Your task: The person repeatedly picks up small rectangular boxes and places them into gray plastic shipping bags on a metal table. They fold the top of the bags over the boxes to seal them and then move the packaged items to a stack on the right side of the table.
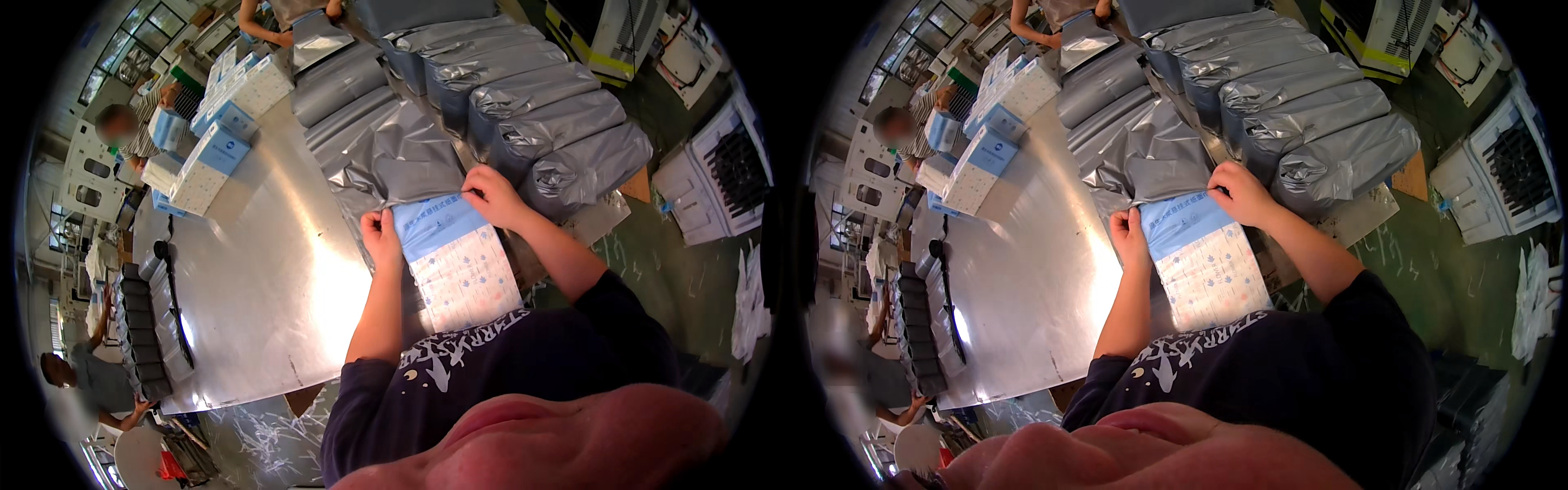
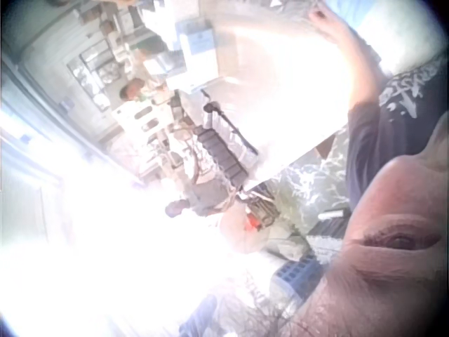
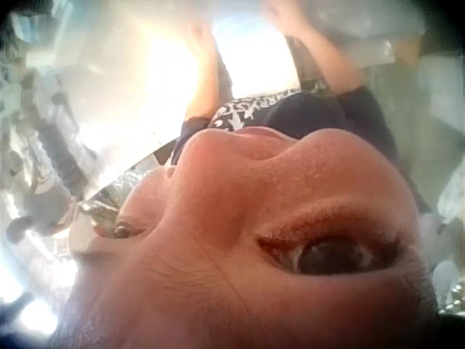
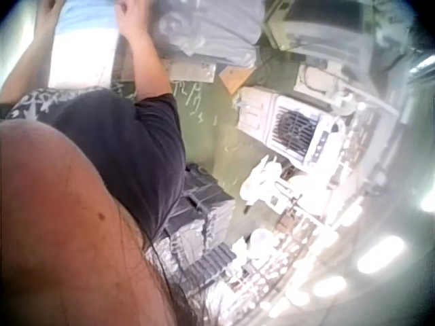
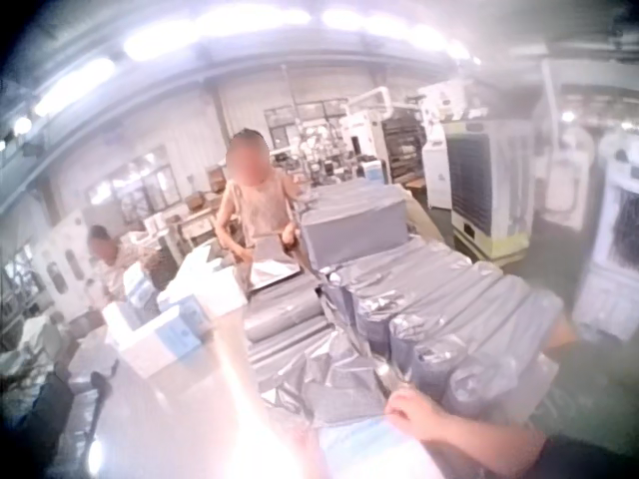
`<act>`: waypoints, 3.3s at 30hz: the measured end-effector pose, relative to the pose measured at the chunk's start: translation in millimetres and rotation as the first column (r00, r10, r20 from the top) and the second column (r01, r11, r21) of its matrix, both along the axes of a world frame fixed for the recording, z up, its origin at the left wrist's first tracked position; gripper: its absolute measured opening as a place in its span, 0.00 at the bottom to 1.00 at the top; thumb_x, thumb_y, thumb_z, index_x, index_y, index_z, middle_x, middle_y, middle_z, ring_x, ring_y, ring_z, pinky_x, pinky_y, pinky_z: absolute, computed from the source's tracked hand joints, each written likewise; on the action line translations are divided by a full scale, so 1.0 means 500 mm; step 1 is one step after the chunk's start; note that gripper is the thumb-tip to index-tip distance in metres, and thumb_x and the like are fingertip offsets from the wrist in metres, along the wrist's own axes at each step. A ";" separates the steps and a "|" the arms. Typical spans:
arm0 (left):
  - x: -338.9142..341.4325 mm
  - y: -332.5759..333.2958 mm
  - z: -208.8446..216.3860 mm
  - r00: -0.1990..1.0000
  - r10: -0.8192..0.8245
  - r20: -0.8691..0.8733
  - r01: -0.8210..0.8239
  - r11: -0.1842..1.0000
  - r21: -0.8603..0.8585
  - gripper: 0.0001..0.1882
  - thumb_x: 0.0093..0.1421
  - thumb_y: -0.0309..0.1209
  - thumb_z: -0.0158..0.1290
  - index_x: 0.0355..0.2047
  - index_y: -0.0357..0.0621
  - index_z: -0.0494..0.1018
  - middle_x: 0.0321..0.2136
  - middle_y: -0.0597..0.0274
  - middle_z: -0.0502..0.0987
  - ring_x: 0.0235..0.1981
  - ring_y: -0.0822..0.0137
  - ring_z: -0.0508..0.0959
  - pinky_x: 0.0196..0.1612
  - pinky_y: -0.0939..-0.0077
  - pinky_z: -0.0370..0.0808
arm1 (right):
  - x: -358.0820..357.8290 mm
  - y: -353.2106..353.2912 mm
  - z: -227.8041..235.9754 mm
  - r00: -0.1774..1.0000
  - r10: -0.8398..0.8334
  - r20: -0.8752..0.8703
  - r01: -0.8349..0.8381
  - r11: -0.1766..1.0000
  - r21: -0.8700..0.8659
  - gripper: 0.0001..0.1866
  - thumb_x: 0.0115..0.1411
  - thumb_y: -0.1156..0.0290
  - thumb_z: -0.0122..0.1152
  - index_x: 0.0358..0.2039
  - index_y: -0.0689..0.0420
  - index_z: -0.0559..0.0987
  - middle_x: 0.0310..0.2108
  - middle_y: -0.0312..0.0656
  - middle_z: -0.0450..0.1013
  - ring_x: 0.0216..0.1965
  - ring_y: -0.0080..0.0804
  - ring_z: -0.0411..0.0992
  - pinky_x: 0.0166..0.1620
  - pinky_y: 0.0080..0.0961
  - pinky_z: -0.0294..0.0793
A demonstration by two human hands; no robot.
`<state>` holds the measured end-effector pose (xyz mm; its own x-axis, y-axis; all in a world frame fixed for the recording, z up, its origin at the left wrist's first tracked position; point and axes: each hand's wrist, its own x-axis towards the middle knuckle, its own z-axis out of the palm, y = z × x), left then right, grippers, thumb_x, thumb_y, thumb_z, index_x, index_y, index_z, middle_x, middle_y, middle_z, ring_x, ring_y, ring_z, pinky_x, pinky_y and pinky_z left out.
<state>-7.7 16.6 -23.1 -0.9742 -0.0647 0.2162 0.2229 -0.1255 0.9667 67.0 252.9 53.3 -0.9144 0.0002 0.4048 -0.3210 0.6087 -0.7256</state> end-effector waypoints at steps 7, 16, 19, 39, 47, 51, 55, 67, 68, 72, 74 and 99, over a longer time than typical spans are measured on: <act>-0.054 -0.066 -0.021 0.980 -0.187 -0.070 0.146 0.909 -0.391 0.04 0.65 0.28 0.41 0.35 0.40 0.62 0.30 0.66 0.66 0.32 0.74 0.64 0.40 0.81 0.64 | -0.063 0.026 -0.121 0.954 0.229 0.191 -0.026 0.703 -0.711 0.08 0.55 0.75 0.53 0.37 0.59 0.74 0.51 0.47 0.66 0.48 0.32 0.68 0.47 0.24 0.66; -0.113 -0.092 -0.006 0.958 -0.282 0.053 0.247 0.714 -0.656 0.21 0.52 0.29 0.58 0.39 0.39 0.57 0.32 0.57 0.70 0.36 0.66 0.70 0.42 0.72 0.68 | -0.134 0.005 -0.158 0.873 0.091 0.479 0.074 0.946 -0.314 0.27 0.55 0.68 0.58 0.56 0.53 0.66 0.50 0.51 0.69 0.48 0.39 0.70 0.47 0.29 0.69; -0.112 -0.080 0.041 0.972 -0.234 0.005 0.150 0.608 -0.780 0.22 0.51 0.29 0.57 0.39 0.38 0.57 0.32 0.49 0.72 0.35 0.59 0.72 0.40 0.68 0.69 | -0.144 -0.007 -0.060 0.857 -0.141 0.496 0.064 0.984 0.169 0.18 0.54 0.68 0.55 0.46 0.56 0.75 0.43 0.49 0.73 0.45 0.45 0.71 0.45 0.34 0.70; -0.083 -0.064 0.118 0.983 -0.055 0.173 0.182 0.301 -0.936 0.11 0.55 0.29 0.46 0.36 0.33 0.69 0.33 0.38 0.76 0.38 0.41 0.75 0.42 0.55 0.71 | -0.120 -0.021 0.006 0.877 -0.200 0.438 -0.024 0.891 0.454 0.11 0.52 0.66 0.53 0.32 0.57 0.79 0.35 0.49 0.75 0.39 0.50 0.72 0.41 0.42 0.71; -0.005 -0.125 0.151 0.990 -0.115 0.088 0.126 0.384 -0.915 0.08 0.52 0.21 0.44 0.33 0.29 0.67 0.28 0.36 0.75 0.35 0.40 0.74 0.39 0.54 0.71 | -0.053 -0.028 0.010 0.907 -0.032 0.419 -0.188 0.861 0.472 0.11 0.51 0.71 0.50 0.33 0.55 0.79 0.35 0.46 0.74 0.39 0.47 0.72 0.41 0.41 0.71; 0.034 -0.122 0.118 0.980 -0.199 0.010 0.064 0.266 -0.962 0.08 0.51 0.21 0.44 0.33 0.30 0.66 0.28 0.37 0.74 0.33 0.39 0.74 0.38 0.54 0.71 | -0.037 -0.032 -0.005 0.919 -0.046 0.391 -0.173 0.844 0.507 0.09 0.49 0.71 0.51 0.27 0.57 0.79 0.29 0.49 0.75 0.34 0.48 0.73 0.37 0.41 0.72; 0.115 -0.123 0.100 0.962 -0.250 0.110 0.156 0.174 -0.972 0.07 0.51 0.22 0.44 0.32 0.32 0.66 0.30 0.37 0.74 0.31 0.41 0.75 0.36 0.53 0.72 | 0.020 -0.015 0.009 0.921 -0.046 0.387 -0.227 0.744 0.629 0.08 0.45 0.70 0.55 0.24 0.58 0.80 0.26 0.49 0.74 0.30 0.50 0.73 0.33 0.42 0.72; 0.241 -0.115 0.141 0.654 -0.491 0.575 0.625 -0.078 -0.777 0.20 0.52 0.31 0.58 0.43 0.35 0.70 0.35 0.46 0.77 0.34 0.55 0.77 0.38 0.65 0.72 | 0.213 -0.030 0.052 0.641 0.275 0.717 -0.705 0.580 0.408 0.09 0.46 0.66 0.55 0.24 0.57 0.79 0.23 0.49 0.74 0.28 0.49 0.73 0.31 0.42 0.71; 0.208 -0.111 0.132 0.638 -0.427 0.641 0.704 -0.013 -0.710 0.18 0.51 0.31 0.59 0.40 0.34 0.72 0.32 0.49 0.78 0.31 0.61 0.78 0.34 0.69 0.73 | 0.184 -0.038 0.100 0.706 0.242 0.666 -0.552 0.777 0.303 0.10 0.46 0.66 0.54 0.20 0.59 0.78 0.23 0.50 0.74 0.27 0.49 0.73 0.31 0.43 0.71; 0.225 -0.161 0.019 0.907 -0.164 0.388 0.398 0.633 -0.664 0.09 0.52 0.26 0.57 0.31 0.33 0.72 0.22 0.59 0.75 0.24 0.74 0.72 0.26 0.77 0.69 | 0.253 0.049 -0.003 0.637 0.058 0.768 -0.675 0.522 0.521 0.09 0.48 0.68 0.52 0.25 0.52 0.80 0.25 0.44 0.75 0.29 0.43 0.74 0.32 0.39 0.72; 0.276 -0.164 0.033 0.846 -0.112 0.521 0.243 0.951 -0.190 0.12 0.55 0.31 0.58 0.32 0.35 0.69 0.21 0.66 0.70 0.22 0.74 0.70 0.23 0.80 0.69 | 0.291 0.017 0.011 0.529 0.266 0.806 -0.791 0.498 0.355 0.09 0.48 0.68 0.53 0.29 0.51 0.80 0.28 0.43 0.75 0.33 0.43 0.74 0.36 0.40 0.71; 0.331 -0.244 0.045 0.617 -0.527 0.585 0.759 0.596 -0.263 0.11 0.59 0.33 0.54 0.34 0.37 0.78 0.24 0.69 0.77 0.24 0.80 0.70 0.29 0.84 0.69 | 0.271 -0.193 -0.032 0.812 0.397 0.428 -0.198 0.877 -0.438 0.10 0.59 0.66 0.50 0.26 0.58 0.71 0.21 0.41 0.70 0.25 0.35 0.70 0.31 0.30 0.69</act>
<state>158.0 -105.5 -0.5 -0.6951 0.6058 -0.3871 -0.1605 0.3940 0.9050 202.5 156.4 37.3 -0.9647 -0.2533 -0.0719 0.0178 0.2096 -0.9776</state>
